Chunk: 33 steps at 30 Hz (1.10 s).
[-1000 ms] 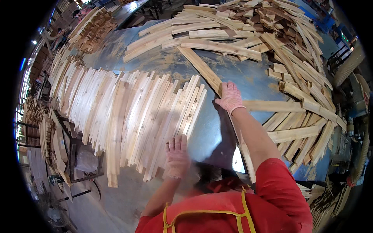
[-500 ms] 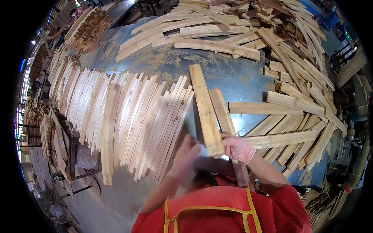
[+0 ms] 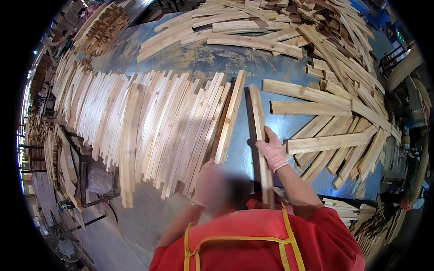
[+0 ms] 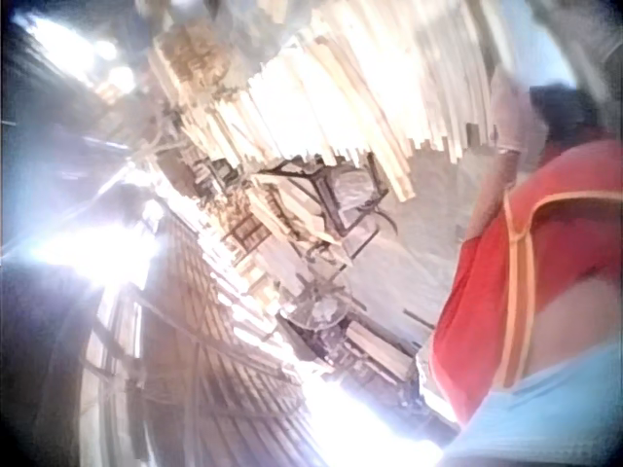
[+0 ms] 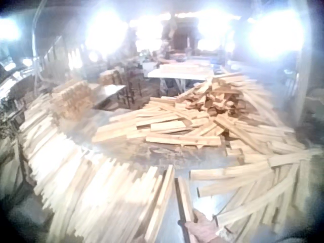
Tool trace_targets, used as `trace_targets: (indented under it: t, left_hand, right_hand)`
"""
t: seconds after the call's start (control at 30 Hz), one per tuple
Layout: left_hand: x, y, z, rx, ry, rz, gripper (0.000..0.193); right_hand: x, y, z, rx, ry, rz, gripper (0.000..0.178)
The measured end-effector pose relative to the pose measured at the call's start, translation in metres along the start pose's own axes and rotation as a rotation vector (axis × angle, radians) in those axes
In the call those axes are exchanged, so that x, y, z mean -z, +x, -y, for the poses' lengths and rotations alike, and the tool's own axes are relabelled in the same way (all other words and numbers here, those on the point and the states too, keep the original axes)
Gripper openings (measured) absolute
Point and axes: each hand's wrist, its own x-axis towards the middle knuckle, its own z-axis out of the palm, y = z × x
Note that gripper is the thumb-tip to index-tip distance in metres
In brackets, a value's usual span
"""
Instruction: The person sorts and stacks light-colored wooden planks on a large metal table. They pick up planks from a disorganized pile, align them, and place them into a neat stack, occasionally adjusting the pile to maintain order.
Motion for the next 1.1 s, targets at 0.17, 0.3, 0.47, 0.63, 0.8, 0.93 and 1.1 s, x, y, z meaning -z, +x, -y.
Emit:
trace_targets:
  t: [0.17,0.3,0.47,0.63,0.8,0.93,1.1]
  left_hand:
    - [-0.004,-0.011,-0.028,-0.049,0.204,0.764,0.052]
    - [-0.004,-0.018,0.000,-0.237,0.304,0.424,0.051]
    - [0.007,-0.052,0.043,-0.145,0.408,0.343,0.062]
    - [0.017,-0.035,0.037,0.203,0.368,0.148,0.079]
    - [-0.008,0.004,0.006,0.101,0.693,0.238,0.079]
    - [-0.028,0.001,0.037,-0.016,0.893,0.130,0.103]
    - [-0.041,0.016,0.025,0.198,0.833,0.187,0.095]
  right_hand:
    - [-0.040,-0.031,0.012,0.060,-0.388,-0.051,0.093]
    - [-0.040,-0.027,0.014,0.020,-0.438,-0.072,0.077]
    - [-0.069,-0.015,-0.006,0.016,-0.114,-0.077,0.059]
    - [-0.099,-0.038,0.009,-0.065,0.473,0.390,0.067]
    - [-0.052,-0.045,0.034,0.279,0.039,0.714,0.068]
    - [0.112,-0.005,0.055,0.525,-0.716,0.469,0.068]
    - [0.280,0.025,-0.045,0.385,-1.327,0.185,0.084]
